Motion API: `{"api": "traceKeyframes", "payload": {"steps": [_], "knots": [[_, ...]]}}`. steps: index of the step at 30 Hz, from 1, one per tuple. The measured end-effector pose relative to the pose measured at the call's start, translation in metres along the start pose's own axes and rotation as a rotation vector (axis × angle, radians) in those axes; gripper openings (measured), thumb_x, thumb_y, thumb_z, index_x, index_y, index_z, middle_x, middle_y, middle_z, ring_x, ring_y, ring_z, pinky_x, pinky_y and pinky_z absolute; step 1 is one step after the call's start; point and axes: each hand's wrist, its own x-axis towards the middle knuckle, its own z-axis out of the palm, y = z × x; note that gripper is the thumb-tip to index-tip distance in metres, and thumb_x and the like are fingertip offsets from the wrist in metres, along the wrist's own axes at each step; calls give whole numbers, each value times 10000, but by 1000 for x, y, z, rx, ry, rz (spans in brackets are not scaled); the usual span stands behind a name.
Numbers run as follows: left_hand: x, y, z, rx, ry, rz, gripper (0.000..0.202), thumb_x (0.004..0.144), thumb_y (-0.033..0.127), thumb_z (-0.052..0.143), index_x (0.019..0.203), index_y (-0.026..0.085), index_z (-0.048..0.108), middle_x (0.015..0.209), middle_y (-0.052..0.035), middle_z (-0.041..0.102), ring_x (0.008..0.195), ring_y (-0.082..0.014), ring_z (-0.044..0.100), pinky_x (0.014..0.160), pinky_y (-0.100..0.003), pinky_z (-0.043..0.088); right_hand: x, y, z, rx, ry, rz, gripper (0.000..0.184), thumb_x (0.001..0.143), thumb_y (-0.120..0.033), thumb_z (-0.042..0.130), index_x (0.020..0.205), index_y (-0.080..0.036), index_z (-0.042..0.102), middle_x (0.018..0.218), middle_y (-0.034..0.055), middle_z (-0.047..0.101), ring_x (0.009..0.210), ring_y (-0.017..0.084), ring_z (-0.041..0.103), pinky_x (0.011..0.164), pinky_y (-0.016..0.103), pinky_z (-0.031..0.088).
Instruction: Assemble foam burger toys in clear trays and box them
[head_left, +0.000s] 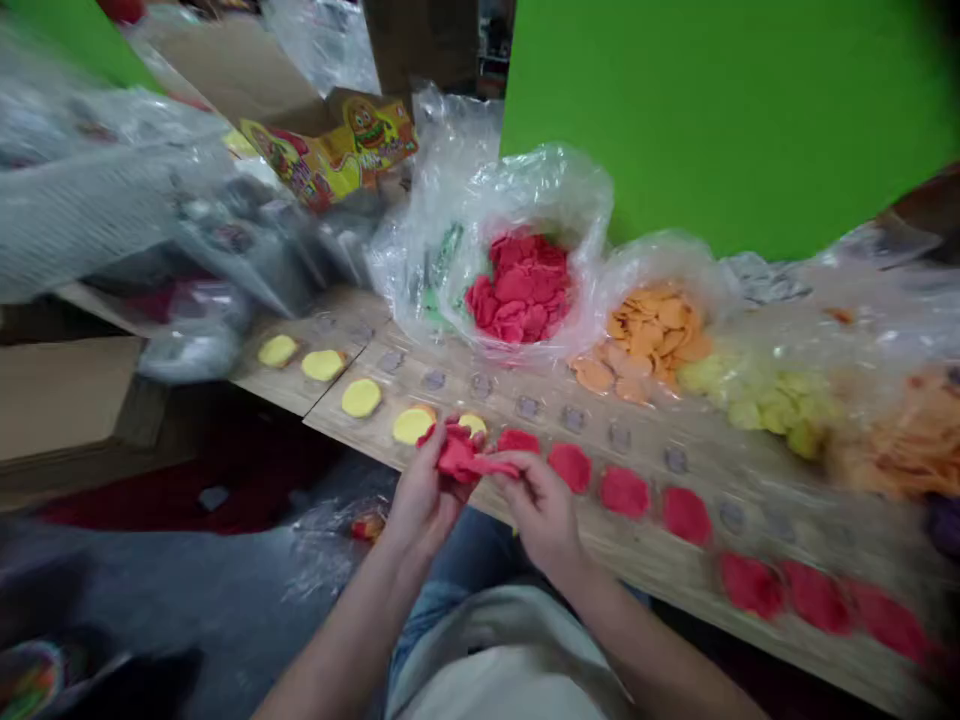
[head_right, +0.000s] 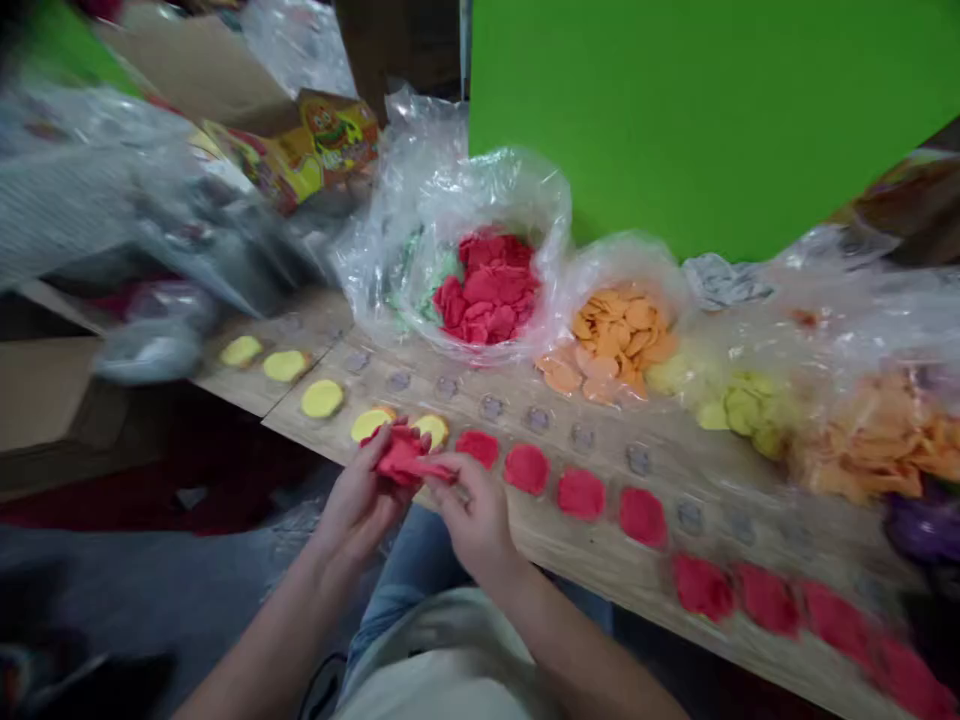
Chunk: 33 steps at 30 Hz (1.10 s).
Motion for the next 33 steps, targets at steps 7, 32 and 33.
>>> {"api": "traceKeyframes", "payload": {"steps": [7,32,33], "knots": [[21,-5,-15,-85,58,84,156,863,251,454,892,159,577,786,-34,629,658,-128,627,558,-263,535,35,13,-12,640,212,449,261,684,-345,688,867,-182,601,810,12,653,680,134,599,635,272,500],[15,7,-54,1282,-86,453,223,755,357,582,840,161,644,832,-57,639,809,-180,576,734,-275,437,50,35,-12,-233,-317,303,189,753,-309,550,876,-167,578,717,-6,596,604,113,536,543,223,411],[18,9,-53,1435,-39,548,218,771,360,555,836,169,639,832,-59,631,815,-187,571,741,-287,429,55,39,-10,-296,-285,274,217,751,-310,557,918,-172,572,718,-6,597,608,117,541,550,227,412]]}}
